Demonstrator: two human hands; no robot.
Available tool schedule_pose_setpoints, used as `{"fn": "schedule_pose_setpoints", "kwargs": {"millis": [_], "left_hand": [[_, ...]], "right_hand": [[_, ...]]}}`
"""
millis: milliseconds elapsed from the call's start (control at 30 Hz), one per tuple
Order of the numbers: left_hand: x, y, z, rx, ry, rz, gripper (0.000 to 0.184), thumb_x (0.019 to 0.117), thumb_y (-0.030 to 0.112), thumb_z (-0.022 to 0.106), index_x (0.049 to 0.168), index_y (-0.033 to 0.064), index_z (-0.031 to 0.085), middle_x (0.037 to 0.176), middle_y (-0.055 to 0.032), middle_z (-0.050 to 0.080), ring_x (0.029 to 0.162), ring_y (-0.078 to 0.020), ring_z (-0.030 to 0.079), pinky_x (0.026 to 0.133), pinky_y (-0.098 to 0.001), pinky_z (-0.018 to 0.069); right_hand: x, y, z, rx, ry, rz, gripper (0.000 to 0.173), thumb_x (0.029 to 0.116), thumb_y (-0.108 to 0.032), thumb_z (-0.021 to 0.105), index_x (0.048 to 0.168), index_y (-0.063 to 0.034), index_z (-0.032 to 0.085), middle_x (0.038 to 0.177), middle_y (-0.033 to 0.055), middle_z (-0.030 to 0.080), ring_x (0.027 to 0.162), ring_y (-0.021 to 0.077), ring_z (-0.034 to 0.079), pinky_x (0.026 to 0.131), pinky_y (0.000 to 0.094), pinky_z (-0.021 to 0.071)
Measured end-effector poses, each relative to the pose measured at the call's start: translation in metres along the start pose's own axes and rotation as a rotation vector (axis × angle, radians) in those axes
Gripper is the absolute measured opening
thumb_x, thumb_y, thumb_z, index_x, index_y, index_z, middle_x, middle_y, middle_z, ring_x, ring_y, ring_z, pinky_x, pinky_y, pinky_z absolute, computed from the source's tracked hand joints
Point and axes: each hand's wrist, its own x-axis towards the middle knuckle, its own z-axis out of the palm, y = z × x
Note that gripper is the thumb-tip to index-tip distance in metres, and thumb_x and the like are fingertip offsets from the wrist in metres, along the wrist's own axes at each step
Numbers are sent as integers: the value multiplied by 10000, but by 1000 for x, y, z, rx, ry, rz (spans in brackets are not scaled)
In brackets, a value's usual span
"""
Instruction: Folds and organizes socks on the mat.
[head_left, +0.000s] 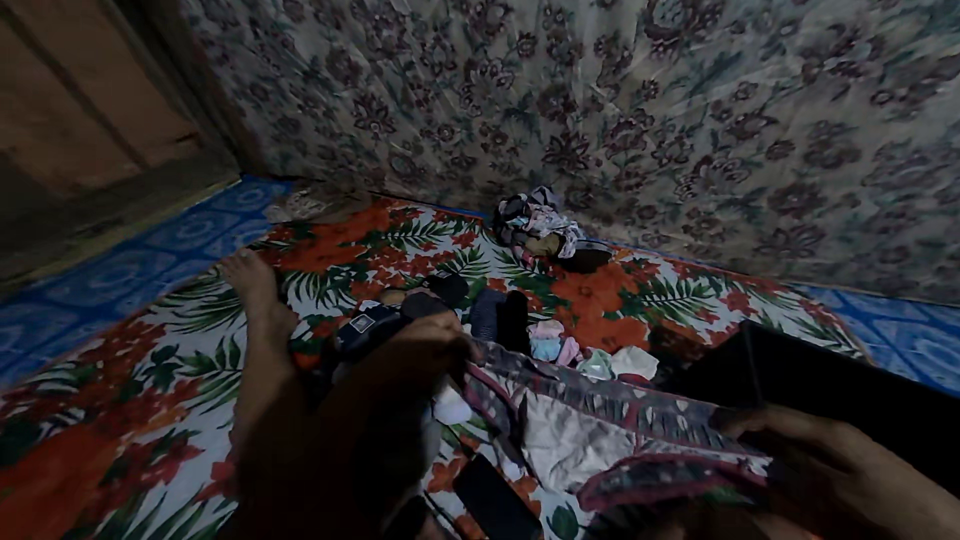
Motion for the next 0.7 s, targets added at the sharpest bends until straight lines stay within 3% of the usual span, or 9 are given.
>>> {"fn": "schedule_pose_setpoints", "kwargs": {"millis": [133,233,267,333,367,433,500,567,700], "left_hand": [[-8,42,-3,43,-51,-130,187,997,76,604,1076,33,768,1189,-132,679,1070,-242,657,977,-409,525],[-12,34,17,-37,165,-102,211,994,190,637,977,11,747,964,-93,707,874,-172,676,839,-345,565],[-10,46,15,-50,211,-193,232,1007,201,637,958,2,745,927,-96,708,847,-177,680,833,-352,564],[1,89,-1,-98,206,-470,180,994,91,652,1000,-62,745,1033,-171,719,986,-253,679,954,-411,517],[5,89,-2,-102,205,-497,139,967,50,682,1043,-47,747,1109,-163,710,1064,-251,663,1001,-416,499],[5,41,22,-28,325,-230,181,863,13,767,1044,-1,759,1121,-152,697,1030,-247,676,923,-416,560],[7,17,37,18,351,-100,290,830,-25,765,1118,2,739,1161,-166,674,1006,-256,674,885,-422,576],[8,11,45,93,358,-80,297,840,-14,729,1134,32,742,1171,-134,678,1006,-232,678,869,-417,585],[2,24,46,123,358,-109,269,870,22,702,1132,69,741,1144,-81,676,951,-175,672,824,-369,587]], "right_hand": [[6,-7,3,-166,89,80,285,965,-119,514,1118,-87,753,1117,150,716,1043,290,689,923,534,547],[9,-13,4,-189,96,118,287,976,-112,507,1133,-71,743,1125,162,712,1063,314,680,940,551,533],[9,-13,5,-188,93,109,286,965,-92,517,1139,-73,742,1125,167,709,1064,322,679,938,554,534],[9,-11,11,-129,113,79,261,948,-69,552,1130,-72,738,1099,146,710,1012,284,688,900,515,559],[9,-12,14,-49,142,91,230,962,-59,556,1122,-68,722,1068,110,711,953,222,690,860,452,577],[11,-16,26,198,255,135,196,950,-45,565,1114,-52,672,974,47,708,810,127,686,732,339,605],[16,-22,39,360,379,211,247,939,-62,607,1185,-36,612,959,41,700,768,119,692,669,319,616],[19,-18,49,204,455,292,321,943,-103,621,1255,-30,616,1014,75,713,840,159,705,731,380,616],[26,-10,68,-153,554,342,214,958,-100,630,1115,22,710,1027,242,679,899,400,673,794,620,537]]}}
